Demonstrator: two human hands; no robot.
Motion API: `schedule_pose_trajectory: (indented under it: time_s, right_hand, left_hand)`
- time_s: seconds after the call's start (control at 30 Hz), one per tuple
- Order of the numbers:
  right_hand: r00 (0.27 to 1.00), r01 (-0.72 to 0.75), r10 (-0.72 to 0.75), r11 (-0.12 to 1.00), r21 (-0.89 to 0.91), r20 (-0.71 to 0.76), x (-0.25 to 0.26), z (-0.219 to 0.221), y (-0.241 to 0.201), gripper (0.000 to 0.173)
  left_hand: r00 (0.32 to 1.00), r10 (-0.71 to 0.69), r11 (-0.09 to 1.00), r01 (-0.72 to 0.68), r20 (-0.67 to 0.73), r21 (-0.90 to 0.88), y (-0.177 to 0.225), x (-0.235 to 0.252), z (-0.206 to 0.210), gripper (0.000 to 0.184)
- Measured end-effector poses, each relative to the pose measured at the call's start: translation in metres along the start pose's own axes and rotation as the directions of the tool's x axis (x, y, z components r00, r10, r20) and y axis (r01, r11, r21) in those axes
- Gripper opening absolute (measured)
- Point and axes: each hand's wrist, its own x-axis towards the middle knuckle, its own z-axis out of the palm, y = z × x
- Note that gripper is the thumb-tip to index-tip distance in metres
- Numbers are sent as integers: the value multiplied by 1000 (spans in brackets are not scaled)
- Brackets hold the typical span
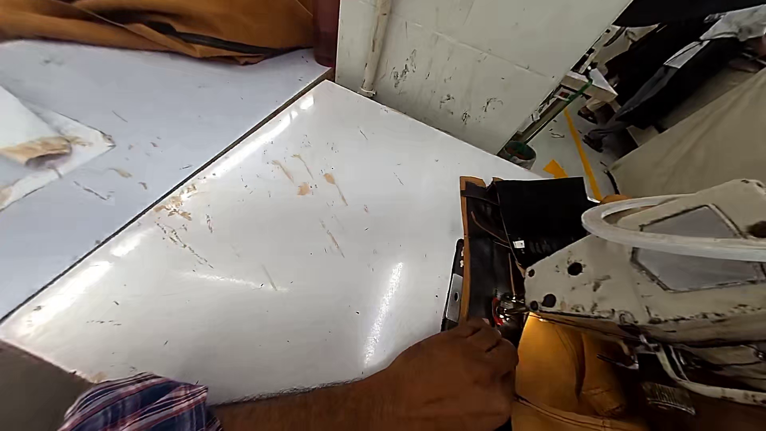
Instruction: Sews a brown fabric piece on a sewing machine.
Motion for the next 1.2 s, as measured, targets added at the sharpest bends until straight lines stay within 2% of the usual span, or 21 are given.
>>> schedule_pose_trajectory:
  time_s: [0.03,0.17,0.27,0.33,0.37,0.4,0.47,0.5,0.53,0.57,0.6,0.63,0.7,0.77,0.87,0.93,1.03,1.13,1.2]
  right_hand:
    - [991,-71,71,998,-4,113,15,-3,0,40]
    - [952,-172,157,984,36,263,43,-2,14,52]
    - [919,-221,197,975,35,343,44,-14,0,38]
    - [883,-297,278,955,-8,379,42,-18,-9,38]
    - [882,-297,273,955,1,385,40,-19,-9,40]
    - [902,-265,239,964,23,360,37,-17,-5,40]
    - [966,-154,143,987,37,217,21,-11,3,40]
    - [987,-97,99,995,-20,125,11,-9,5,39]
    - [1000,10,-14,991,-135,-24,1,5,18,32]
    - [961,130,-188,954,-268,-204,-8,25,41,23]
    - [913,193,-299,916,-352,-277,-19,33,56,20]
    - [902,226,-341,895,-385,-264,-34,31,62,19]
    - [926,241,-329,892,-382,-185,-66,19,65,14]
    - [941,237,-308,895,-379,-140,-91,8,70,13]
    - [911,280,-367,885,-372,-187,-113,-6,76,16]
    - [879,344,-430,871,-352,-206,-116,-16,75,16]
    - [842,448,-512,839,-309,-169,-113,-31,77,19]
    - [810,536,-575,806,-251,-113,-107,-46,77,17]
    - [790,584,-606,790,-187,-96,-104,-54,75,14]
  left_hand:
    - [999,13,999,-12,32,-38,-1,0,-1,26]
    - [992,24,992,-8,125,-127,-2,1,-4,31]
    - [989,12,984,15,149,-175,-2,2,-5,34]
    - [985,-3,985,33,172,-170,-2,3,-7,35]
    - [984,-10,985,40,179,-166,-1,3,-7,36]
    - [983,-17,986,47,180,-162,-1,3,-6,38]
    - [982,-24,987,53,187,-151,-1,3,-4,41]
    - [982,-24,988,52,188,-145,-1,3,-4,42]
    - [981,-25,988,53,191,-145,-2,3,-4,43]
    - [980,-27,987,56,195,-148,-2,3,-4,43]
    - [979,-34,986,66,201,-154,-3,4,-5,43]
    - [975,-48,984,83,215,-158,-1,6,-7,43]
    - [957,-84,981,129,278,-146,2,15,-17,42]
    - [944,-119,982,158,307,-105,5,31,-23,32]
    - [914,-186,978,208,362,-21,15,61,-24,20]
    - [933,-172,984,180,317,4,23,73,-16,16]
    - [938,-159,985,171,308,-10,30,84,-9,19]
    - [889,-285,940,333,359,-79,29,88,-8,28]
    - [871,-306,929,361,385,-77,26,88,-5,30]
